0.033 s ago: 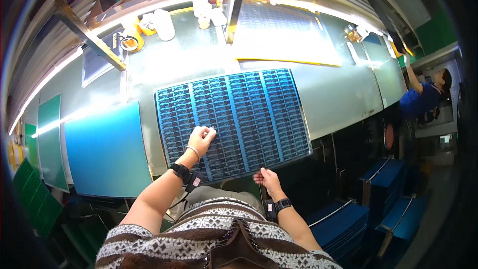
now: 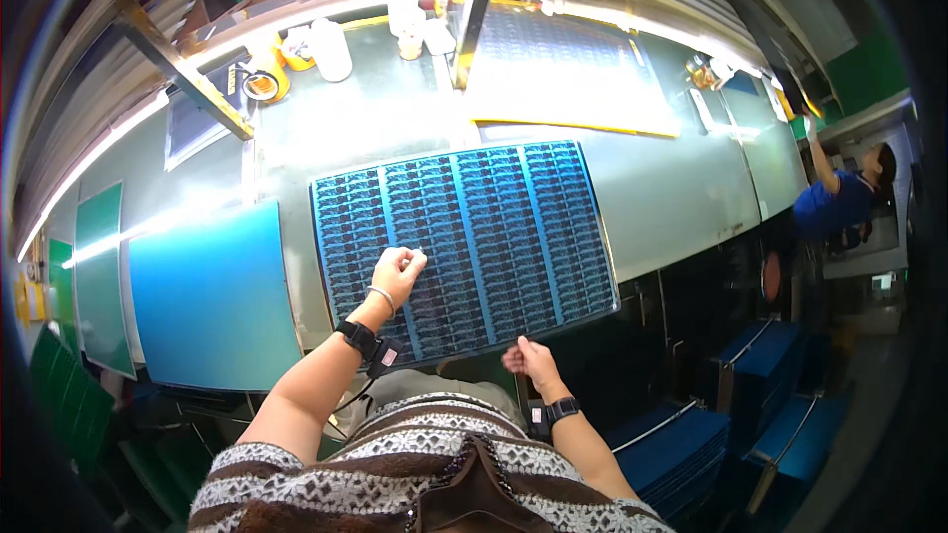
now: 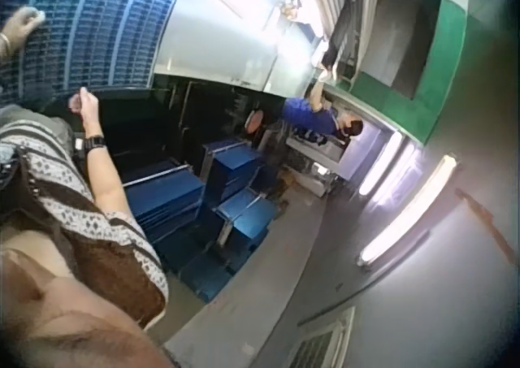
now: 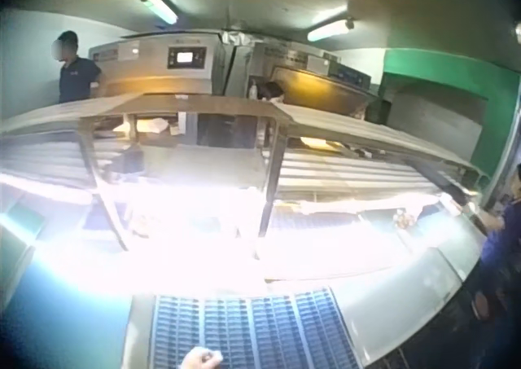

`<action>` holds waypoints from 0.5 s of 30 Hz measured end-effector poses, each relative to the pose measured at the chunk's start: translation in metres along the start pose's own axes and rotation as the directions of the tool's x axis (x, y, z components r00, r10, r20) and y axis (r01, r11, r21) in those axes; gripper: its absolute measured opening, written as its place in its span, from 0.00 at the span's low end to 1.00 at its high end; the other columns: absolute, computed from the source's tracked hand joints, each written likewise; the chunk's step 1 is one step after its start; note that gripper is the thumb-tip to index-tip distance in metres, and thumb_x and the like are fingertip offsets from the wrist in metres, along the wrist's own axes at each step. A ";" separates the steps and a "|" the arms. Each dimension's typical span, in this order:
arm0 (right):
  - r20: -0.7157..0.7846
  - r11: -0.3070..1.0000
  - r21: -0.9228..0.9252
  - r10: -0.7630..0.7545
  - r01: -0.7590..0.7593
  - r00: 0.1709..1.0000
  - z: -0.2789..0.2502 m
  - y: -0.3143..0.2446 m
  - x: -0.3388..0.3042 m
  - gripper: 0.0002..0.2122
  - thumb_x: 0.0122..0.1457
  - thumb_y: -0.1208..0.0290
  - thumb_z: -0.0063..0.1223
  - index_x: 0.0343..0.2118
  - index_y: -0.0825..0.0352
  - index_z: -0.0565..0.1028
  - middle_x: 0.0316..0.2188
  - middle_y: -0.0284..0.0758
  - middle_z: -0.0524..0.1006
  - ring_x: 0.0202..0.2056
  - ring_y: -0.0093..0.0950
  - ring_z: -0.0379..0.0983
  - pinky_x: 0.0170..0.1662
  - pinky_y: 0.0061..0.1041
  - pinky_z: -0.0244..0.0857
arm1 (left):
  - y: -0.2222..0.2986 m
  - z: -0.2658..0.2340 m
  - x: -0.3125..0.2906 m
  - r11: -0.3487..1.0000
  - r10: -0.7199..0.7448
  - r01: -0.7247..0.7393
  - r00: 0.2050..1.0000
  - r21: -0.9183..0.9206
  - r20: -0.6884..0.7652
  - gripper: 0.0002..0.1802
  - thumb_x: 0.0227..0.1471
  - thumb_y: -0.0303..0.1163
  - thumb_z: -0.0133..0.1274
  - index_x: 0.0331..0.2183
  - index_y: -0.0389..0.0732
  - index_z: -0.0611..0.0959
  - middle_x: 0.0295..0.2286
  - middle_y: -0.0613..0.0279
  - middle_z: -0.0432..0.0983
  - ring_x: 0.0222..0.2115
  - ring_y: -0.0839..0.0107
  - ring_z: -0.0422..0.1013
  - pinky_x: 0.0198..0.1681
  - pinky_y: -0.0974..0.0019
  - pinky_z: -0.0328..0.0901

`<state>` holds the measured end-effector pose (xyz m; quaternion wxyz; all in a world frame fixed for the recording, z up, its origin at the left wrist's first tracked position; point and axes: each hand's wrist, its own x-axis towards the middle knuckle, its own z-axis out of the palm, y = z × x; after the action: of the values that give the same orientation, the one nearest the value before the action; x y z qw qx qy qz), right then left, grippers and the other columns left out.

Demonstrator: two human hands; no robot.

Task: Manually assembling small components onto a grid-like substrate at a workstation.

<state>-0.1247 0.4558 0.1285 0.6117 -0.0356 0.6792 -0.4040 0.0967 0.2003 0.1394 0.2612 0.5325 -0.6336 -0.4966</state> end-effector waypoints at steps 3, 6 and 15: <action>0.095 0.928 -0.361 0.138 -0.095 0.986 -0.008 -0.018 -0.010 0.19 0.61 0.57 0.47 0.26 0.71 0.76 0.22 0.39 0.79 0.22 0.25 0.76 0.26 0.22 0.69 | -0.005 -0.012 0.027 0.999 0.017 -0.014 0.997 0.044 -0.077 0.17 0.49 0.42 0.58 0.26 0.35 0.78 0.27 0.52 0.71 0.28 0.61 0.69 0.33 0.63 0.64; 0.078 0.778 -0.611 -0.124 0.146 0.989 0.008 -0.054 -0.019 0.14 0.59 0.62 0.49 0.29 0.70 0.77 0.21 0.39 0.79 0.22 0.24 0.76 0.26 0.23 0.68 | -0.010 -0.022 0.052 0.988 0.112 -0.094 0.984 0.125 -0.142 0.15 0.49 0.40 0.57 0.26 0.36 0.78 0.28 0.50 0.72 0.30 0.56 0.69 0.35 0.60 0.65; 0.618 -0.213 -0.753 -0.555 0.622 0.557 0.101 -0.140 0.045 0.26 0.51 0.65 0.57 0.54 0.65 0.66 0.58 0.42 0.61 0.59 0.43 0.55 0.59 0.41 0.51 | 0.000 -0.025 0.083 0.853 0.450 -0.341 0.864 0.395 -0.227 0.08 0.50 0.31 0.53 0.33 0.37 0.77 0.49 0.40 0.67 0.51 0.45 0.63 0.54 0.52 0.56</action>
<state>-0.1115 0.2866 0.1832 0.1897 -0.7323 0.6433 -0.1178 0.0937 0.1141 0.1323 0.3591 0.4971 -0.7576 -0.2236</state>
